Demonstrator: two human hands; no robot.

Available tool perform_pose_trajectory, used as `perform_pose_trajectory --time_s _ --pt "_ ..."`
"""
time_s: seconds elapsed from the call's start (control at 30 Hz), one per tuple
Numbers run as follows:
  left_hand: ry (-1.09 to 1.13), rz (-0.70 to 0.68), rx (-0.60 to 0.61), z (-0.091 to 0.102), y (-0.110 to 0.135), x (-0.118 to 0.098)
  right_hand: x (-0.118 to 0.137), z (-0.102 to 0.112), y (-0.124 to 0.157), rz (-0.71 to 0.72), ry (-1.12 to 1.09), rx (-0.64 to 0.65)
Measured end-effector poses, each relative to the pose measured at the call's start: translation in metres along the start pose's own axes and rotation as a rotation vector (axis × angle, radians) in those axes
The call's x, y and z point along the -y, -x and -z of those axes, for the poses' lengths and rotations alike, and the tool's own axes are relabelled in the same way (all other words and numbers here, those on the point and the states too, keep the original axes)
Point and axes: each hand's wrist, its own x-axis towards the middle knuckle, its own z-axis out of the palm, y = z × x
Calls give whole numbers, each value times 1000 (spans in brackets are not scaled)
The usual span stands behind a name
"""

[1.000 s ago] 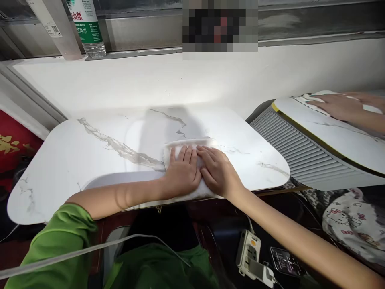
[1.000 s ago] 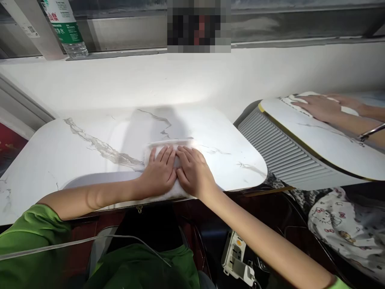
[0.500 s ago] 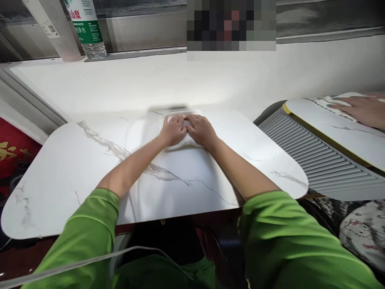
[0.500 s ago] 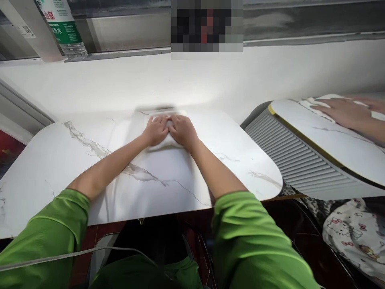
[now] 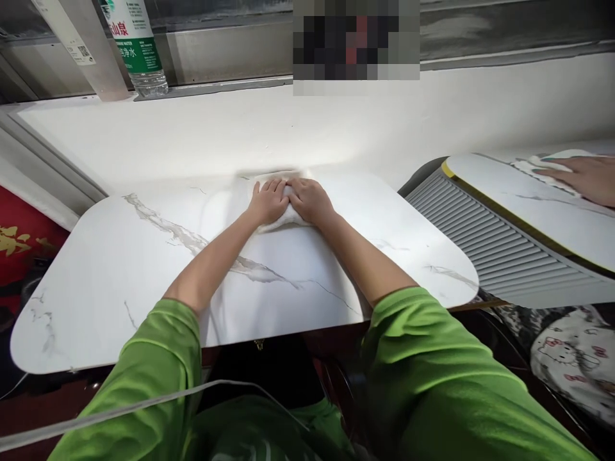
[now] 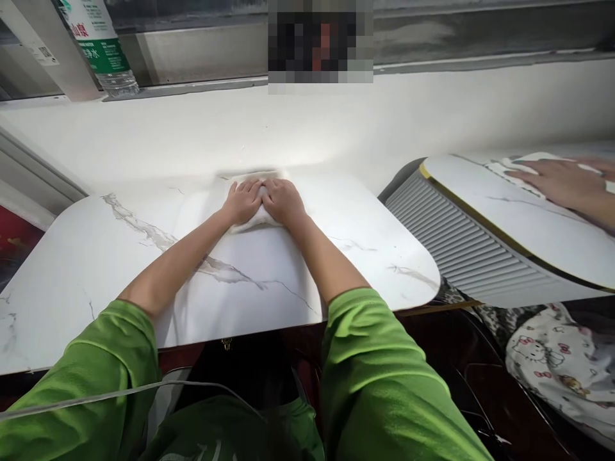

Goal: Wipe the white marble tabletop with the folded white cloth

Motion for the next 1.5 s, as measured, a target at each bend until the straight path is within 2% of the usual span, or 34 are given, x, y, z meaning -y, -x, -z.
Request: perform_pose_trajectory --time_s 0.13,0.37,0.43,0.5,0.57,0.67,0.77,0.9,1.0,1.07,1.23,1.5 --pt "-31 -35 15 7 55 -12 34 12 44 33 -14 -22" --pt "-147 -114 -23 17 191 -31 115 36 142 121 -22 17" --pt "-169 -120 -43 19 218 -32 132 41 157 168 -42 29" --pt "-186 -105 -68 21 232 -29 143 42 161 203 -68 40" --pt "-191 -78 -79 22 233 -21 147 37 152 225 -93 54" --pt "-165 -29 -52 25 213 2 147 22 121 228 -109 64" --pt "-111 27 -35 28 178 36 143 2 75 214 -122 61" --pt "-78 94 -76 32 125 81 137 -22 7 210 -99 103" --pt "-67 136 -96 32 90 105 131 -37 -32 162 -90 112" --pt "-62 138 -101 31 73 116 127 -46 -49 138 -100 99" --pt "-62 146 -96 27 60 126 122 -54 -61 133 -99 98" --pt "-69 144 -110 24 87 111 127 -43 -34 165 -73 110"
